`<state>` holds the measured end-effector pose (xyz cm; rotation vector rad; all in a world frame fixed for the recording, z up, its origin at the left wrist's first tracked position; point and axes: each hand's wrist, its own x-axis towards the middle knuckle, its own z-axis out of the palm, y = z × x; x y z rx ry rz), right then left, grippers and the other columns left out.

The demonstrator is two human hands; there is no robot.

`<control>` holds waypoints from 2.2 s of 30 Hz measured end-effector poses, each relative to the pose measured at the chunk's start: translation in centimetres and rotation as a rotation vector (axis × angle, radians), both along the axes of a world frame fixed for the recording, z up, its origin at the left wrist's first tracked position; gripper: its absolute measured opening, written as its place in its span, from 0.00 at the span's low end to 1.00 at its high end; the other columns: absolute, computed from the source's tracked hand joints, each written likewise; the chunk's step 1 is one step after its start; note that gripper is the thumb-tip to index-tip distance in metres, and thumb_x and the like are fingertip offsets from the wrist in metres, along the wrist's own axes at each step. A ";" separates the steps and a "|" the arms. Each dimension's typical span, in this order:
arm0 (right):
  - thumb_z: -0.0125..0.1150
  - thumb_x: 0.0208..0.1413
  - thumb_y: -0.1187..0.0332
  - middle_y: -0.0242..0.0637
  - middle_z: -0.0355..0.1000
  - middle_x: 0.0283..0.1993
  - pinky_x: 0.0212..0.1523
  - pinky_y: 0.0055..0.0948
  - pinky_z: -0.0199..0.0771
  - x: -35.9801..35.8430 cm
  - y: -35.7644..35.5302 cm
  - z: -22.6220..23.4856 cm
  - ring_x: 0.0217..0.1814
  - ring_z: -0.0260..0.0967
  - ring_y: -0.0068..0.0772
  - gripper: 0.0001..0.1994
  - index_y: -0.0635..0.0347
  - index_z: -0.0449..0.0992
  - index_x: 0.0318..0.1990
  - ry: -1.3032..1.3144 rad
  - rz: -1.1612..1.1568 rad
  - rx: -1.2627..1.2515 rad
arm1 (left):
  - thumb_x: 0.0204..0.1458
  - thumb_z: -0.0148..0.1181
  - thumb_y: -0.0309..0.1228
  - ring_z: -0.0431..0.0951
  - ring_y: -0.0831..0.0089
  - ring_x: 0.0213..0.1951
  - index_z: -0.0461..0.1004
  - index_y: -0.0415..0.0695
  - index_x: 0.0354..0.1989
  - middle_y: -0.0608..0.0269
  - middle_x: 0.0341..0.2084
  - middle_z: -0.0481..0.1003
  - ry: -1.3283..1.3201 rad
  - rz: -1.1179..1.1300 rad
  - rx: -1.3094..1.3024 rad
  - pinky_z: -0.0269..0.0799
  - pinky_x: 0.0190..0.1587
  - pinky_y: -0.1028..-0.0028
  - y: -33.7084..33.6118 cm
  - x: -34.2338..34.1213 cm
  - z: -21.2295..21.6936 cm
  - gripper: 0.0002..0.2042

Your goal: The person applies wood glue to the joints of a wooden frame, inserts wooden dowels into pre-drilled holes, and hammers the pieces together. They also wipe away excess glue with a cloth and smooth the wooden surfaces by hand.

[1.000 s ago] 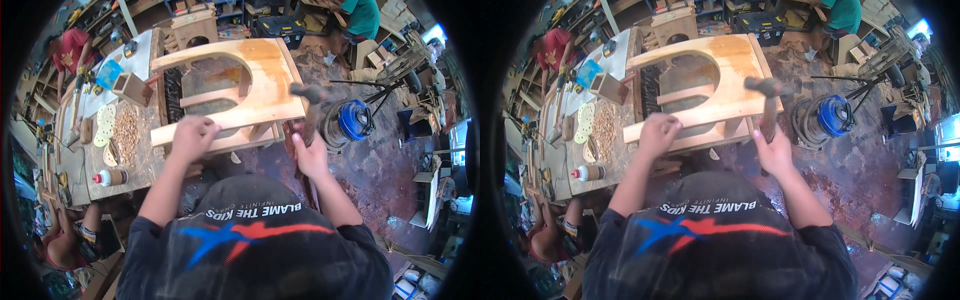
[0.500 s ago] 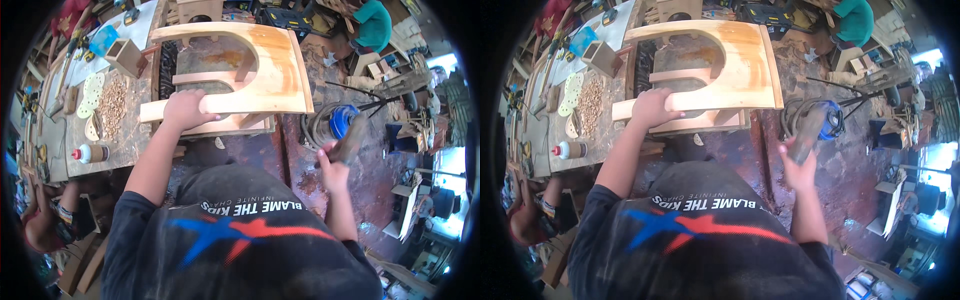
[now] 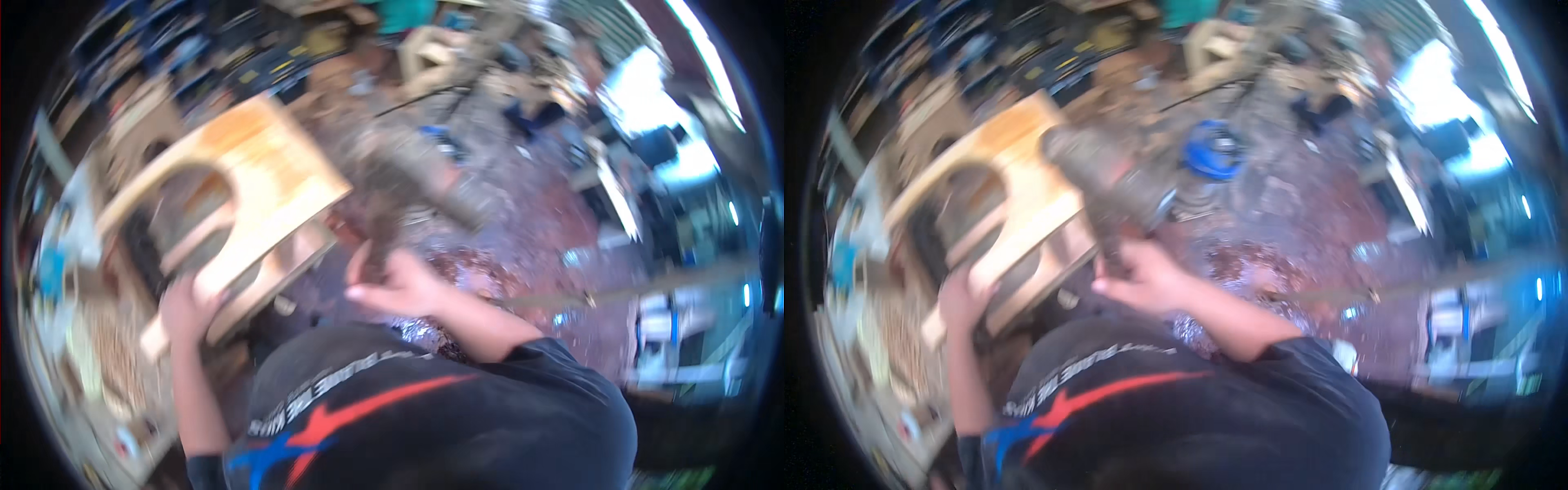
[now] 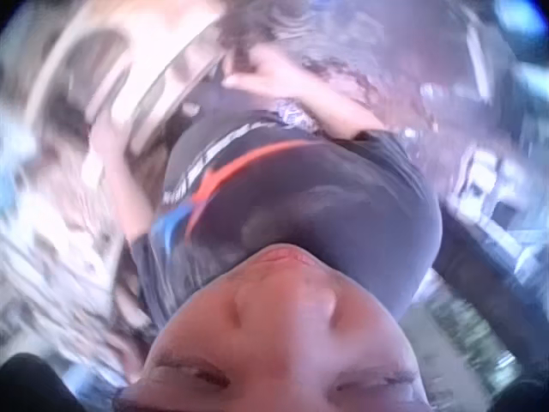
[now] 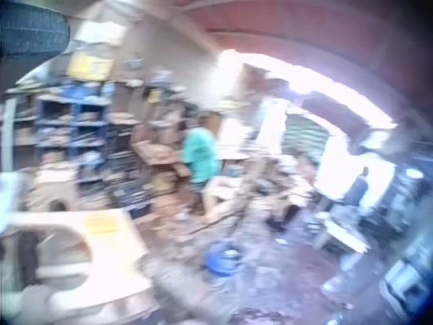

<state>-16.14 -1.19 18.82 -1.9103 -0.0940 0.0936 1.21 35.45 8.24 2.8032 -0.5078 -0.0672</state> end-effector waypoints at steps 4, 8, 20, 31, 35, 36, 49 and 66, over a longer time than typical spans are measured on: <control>0.67 0.64 0.66 0.30 0.65 0.25 0.36 0.34 0.69 -6.3 0.6 -9.6 0.30 0.63 0.25 0.13 0.56 0.71 0.29 0.136 -0.210 0.158 | 0.39 0.80 0.48 0.81 0.44 0.47 0.80 0.41 0.50 0.46 0.42 0.82 -0.013 0.000 -0.020 0.76 0.52 0.52 -1.9 -0.2 1.2 0.32; 0.69 0.61 0.60 0.35 0.74 0.28 0.37 0.38 0.71 -8.0 2.2 -8.4 0.32 0.72 0.29 0.13 0.57 0.74 0.31 0.279 -0.362 -0.105 | 0.39 0.79 0.47 0.81 0.44 0.47 0.79 0.41 0.51 0.45 0.41 0.82 -0.046 -0.034 -0.030 0.75 0.52 0.52 -1.9 -0.3 1.2 0.32; 0.64 0.63 0.71 0.30 0.67 0.33 0.36 0.29 0.68 -6.2 1.7 -7.1 0.33 0.65 0.23 0.08 0.58 0.70 0.34 -0.306 -0.511 0.180 | 0.41 0.79 0.45 0.80 0.43 0.45 0.79 0.41 0.46 0.45 0.39 0.81 -0.031 -0.025 0.020 0.75 0.48 0.51 -1.8 -0.1 1.1 0.27; 0.66 0.63 0.56 0.43 0.72 0.25 0.32 0.41 0.72 -8.1 2.1 -8.8 0.27 0.73 0.42 0.16 0.61 0.74 0.39 0.048 -0.461 -0.079 | 0.40 0.80 0.44 0.81 0.42 0.43 0.79 0.41 0.46 0.45 0.38 0.81 -0.066 -0.039 -0.010 0.75 0.47 0.50 -1.7 -0.3 1.1 0.27; 0.62 0.66 0.51 0.50 0.76 0.31 0.39 0.44 0.75 -8.1 2.5 -9.6 0.35 0.79 0.49 0.20 0.62 0.74 0.43 0.285 -0.407 -0.169 | 0.41 0.79 0.50 0.81 0.43 0.46 0.79 0.40 0.49 0.44 0.41 0.81 -0.071 -0.013 0.028 0.75 0.50 0.51 -0.2 -0.8 0.7 0.32; 0.60 0.67 0.49 0.51 0.76 0.31 0.40 0.45 0.75 -8.2 2.4 -11.0 0.36 0.78 0.53 0.20 0.62 0.74 0.43 0.245 -0.424 -0.238 | 0.42 0.78 0.53 0.81 0.43 0.47 0.79 0.40 0.51 0.43 0.42 0.81 -0.057 0.006 0.074 0.75 0.51 0.51 0.1 -0.6 0.4 0.34; 0.48 0.75 0.53 0.46 0.72 0.25 0.35 0.45 0.71 -3.9 2.1 -6.0 0.29 0.73 0.49 0.20 0.63 0.69 0.39 0.317 -0.246 -0.248 | 0.41 0.71 0.65 0.83 0.52 0.46 0.82 0.44 0.46 0.50 0.40 0.83 -0.016 -0.007 0.065 0.77 0.51 0.56 -1.0 0.0 2.2 0.36; 0.45 0.76 0.51 0.40 0.71 0.27 0.31 0.38 0.70 -2.9 1.1 -7.9 0.28 0.71 0.37 0.22 0.65 0.71 0.43 0.362 -0.164 -0.432 | 0.41 0.73 0.62 0.83 0.51 0.47 0.83 0.47 0.49 0.53 0.43 0.84 -0.028 0.004 0.019 0.77 0.53 0.55 -0.8 0.0 1.7 0.34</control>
